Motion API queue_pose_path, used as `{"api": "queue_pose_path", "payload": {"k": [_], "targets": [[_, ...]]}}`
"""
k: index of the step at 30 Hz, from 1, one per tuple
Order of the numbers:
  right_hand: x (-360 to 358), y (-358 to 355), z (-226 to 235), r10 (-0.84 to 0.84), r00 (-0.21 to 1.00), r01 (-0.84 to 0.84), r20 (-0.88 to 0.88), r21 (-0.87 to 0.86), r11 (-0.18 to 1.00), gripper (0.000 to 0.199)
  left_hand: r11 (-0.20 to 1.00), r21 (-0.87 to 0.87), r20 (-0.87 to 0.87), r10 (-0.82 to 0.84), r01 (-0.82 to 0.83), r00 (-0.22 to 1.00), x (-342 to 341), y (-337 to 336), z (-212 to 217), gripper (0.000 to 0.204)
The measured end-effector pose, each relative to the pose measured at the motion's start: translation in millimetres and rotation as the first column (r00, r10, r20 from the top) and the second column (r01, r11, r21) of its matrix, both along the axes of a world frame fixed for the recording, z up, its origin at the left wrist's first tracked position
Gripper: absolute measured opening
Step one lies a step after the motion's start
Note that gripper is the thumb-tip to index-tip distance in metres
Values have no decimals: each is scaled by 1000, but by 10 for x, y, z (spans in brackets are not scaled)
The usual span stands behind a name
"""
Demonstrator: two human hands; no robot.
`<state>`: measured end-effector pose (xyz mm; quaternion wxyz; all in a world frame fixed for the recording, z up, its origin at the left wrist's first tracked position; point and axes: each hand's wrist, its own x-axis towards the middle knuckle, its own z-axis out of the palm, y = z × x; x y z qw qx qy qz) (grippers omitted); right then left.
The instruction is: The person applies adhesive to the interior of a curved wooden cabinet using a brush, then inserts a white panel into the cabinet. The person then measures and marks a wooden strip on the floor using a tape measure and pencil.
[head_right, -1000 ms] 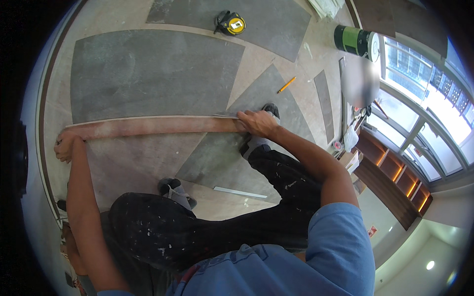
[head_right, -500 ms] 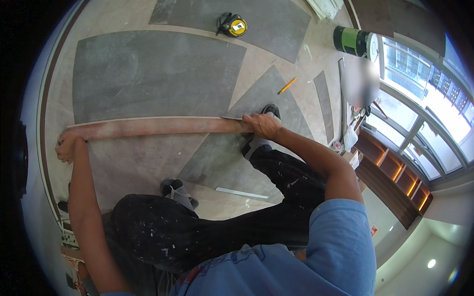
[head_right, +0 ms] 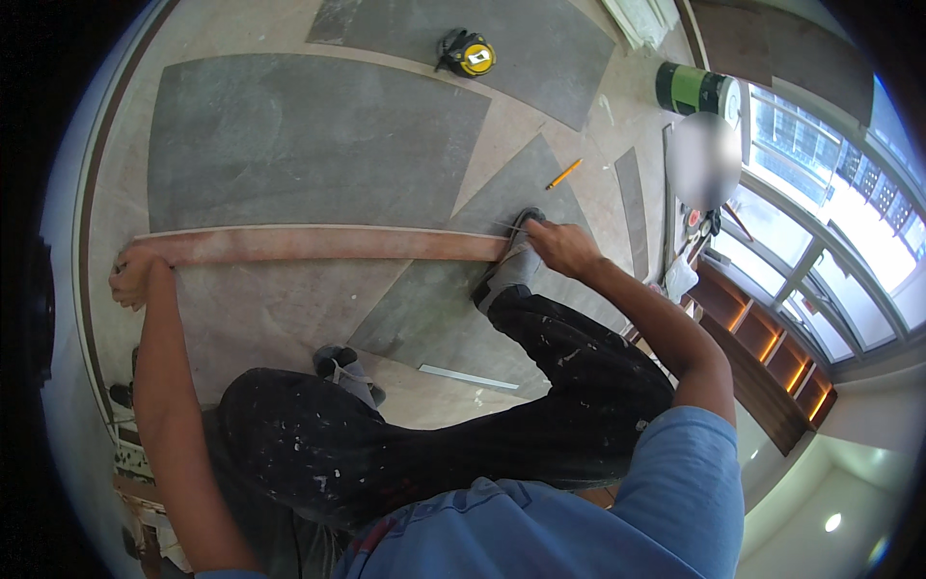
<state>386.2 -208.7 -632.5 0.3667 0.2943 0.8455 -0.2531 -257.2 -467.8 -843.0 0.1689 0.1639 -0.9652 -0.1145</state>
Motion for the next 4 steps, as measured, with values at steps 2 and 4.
{"api": "queue_pose_path", "payload": {"k": [2, 4], "targets": [[-195, -100, -170, 1, 999, -2, -54, -11, 1000, 19, 1000, -3, 1, 1, -1, 1000, -22, 0, -22, 31], [-301, -205, -296, -8, 998, 6, -58, -30, 1000, 20, 1000, -19, 1, -10, 10, 1000, -16, -11, -53, 31]]}}
